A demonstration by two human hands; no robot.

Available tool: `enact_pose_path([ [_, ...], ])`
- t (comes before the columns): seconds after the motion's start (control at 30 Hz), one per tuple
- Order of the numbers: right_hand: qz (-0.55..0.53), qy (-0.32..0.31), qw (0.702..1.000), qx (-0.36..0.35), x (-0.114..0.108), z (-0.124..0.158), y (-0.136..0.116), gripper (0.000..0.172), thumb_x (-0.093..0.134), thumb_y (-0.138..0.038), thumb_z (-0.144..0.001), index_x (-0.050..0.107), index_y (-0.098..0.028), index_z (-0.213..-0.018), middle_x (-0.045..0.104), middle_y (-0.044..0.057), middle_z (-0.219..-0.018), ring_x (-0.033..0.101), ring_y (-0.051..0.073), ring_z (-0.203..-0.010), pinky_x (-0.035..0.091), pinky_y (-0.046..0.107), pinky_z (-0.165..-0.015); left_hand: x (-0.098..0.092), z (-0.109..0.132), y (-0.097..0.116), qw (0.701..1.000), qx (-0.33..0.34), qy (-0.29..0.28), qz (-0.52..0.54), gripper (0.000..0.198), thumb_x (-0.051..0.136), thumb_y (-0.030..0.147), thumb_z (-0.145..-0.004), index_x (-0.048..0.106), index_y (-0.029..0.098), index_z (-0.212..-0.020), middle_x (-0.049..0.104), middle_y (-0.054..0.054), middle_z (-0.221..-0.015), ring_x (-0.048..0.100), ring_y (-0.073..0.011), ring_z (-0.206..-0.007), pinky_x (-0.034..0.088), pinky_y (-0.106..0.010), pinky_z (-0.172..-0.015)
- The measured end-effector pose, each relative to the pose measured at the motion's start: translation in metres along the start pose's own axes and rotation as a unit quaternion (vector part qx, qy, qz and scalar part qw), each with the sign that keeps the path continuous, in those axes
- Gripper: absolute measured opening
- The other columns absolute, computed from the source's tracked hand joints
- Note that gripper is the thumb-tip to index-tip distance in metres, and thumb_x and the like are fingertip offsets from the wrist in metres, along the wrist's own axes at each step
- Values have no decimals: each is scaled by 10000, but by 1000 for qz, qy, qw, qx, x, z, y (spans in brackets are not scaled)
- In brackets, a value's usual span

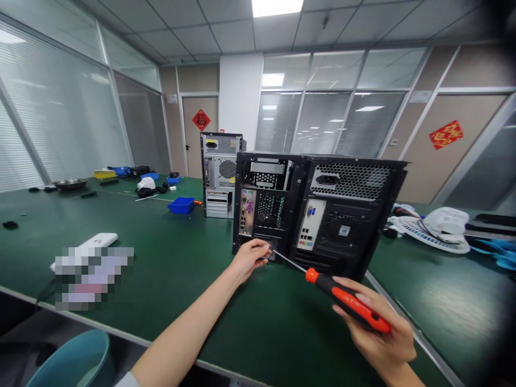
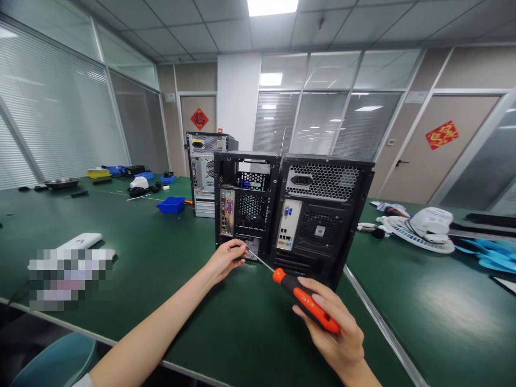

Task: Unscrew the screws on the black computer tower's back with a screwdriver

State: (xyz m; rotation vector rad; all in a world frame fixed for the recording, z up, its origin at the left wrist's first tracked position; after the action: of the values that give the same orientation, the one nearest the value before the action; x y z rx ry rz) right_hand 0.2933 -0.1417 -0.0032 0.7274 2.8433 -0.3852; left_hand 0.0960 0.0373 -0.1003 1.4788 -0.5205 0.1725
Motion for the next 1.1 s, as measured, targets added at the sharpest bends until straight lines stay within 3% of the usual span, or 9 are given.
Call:
enact_pose_path([
  [0.17, 25, 11, 997, -72, 2, -10, -26, 446, 659, -26, -749, 535, -224, -1128, 676, 70, -1072, 682, 232, -936, 627, 336, -688, 4, 1, 2, 999, 4, -32, -17, 500, 860, 417, -522, 638, 131, -866, 642, -12, -729, 608, -86, -674, 483, -189, -608],
  [0.3, 60, 41, 989, -132, -2, -10, -37, 537, 661, -5, -744, 491, -166, -1228, 657, 104, -1122, 676, 215, -957, 621, 290, -699, 2, 3, 3, 999, -1, -14, -43, 374, 755, 347, -717, 630, 152, -1011, 675, -47, -881, 620, -70, -696, 506, -193, -651],
  [0.47, 87, 3, 982, -166, 7, 3, -31, 685, 699, 35, -683, 451, -147, -1295, 620, 143, -1179, 641, 249, -1044, 625, 329, -739, -9, -6, 0, 978, 26, 25, -204, 222, 514, 301, -905, 605, 135, -1021, 689, -91, -945, 644, -78, -715, 535, -232, -696],
  [0.63, 109, -67, 976, -177, 28, 6, -27, 454, 626, -21, -773, 530, -168, -1191, 658, 121, -1083, 669, 224, -971, 625, 298, -704, -10, -17, -1, 944, 80, 48, -317, 136, 580, 133, -822, 639, 142, -944, 695, -55, -874, 652, -114, -773, 538, -273, -781],
  [0.77, 143, -120, 967, -175, 46, 3, -31, 233, 488, -105, -881, 570, -110, -1100, 681, 151, -971, 699, 174, -814, 607, 216, -668, -1, -21, 0, 908, 125, 50, -397, 253, 641, 65, -745, 642, 142, -987, 693, -67, -981, 644, -132, -875, 515, -275, -858],
  [0.93, 163, -120, 955, -217, 59, 6, -48, 179, 506, -120, -854, 586, -102, -1012, 680, 147, -940, 695, 175, -816, 597, 209, -655, 10, -25, -3, 873, 158, 29, -460, 347, 676, 89, -728, 609, 147, -1063, 680, -74, -1067, 638, -147, -953, 503, -283, -895],
  [1.1, 175, -143, 938, -262, 71, 20, -53, 144, 540, -100, -803, 593, -174, -915, 663, 86, -930, 682, 184, -862, 585, 235, -653, 22, -30, -6, 842, 173, 3, -512, 365, 693, 97, -719, 599, 120, -1071, 682, -97, -1061, 637, -177, -989, 472, -312, -946],
])
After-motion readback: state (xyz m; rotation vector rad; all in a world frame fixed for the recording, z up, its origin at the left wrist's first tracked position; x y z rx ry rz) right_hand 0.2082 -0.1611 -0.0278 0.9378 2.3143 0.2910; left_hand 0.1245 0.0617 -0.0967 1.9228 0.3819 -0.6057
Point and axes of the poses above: each hand's wrist, its own z-axis away from the middle knuckle, its own x-axis out of the palm, y = z × x, the point moved 10 cm from there along -z, towards the middle knuckle
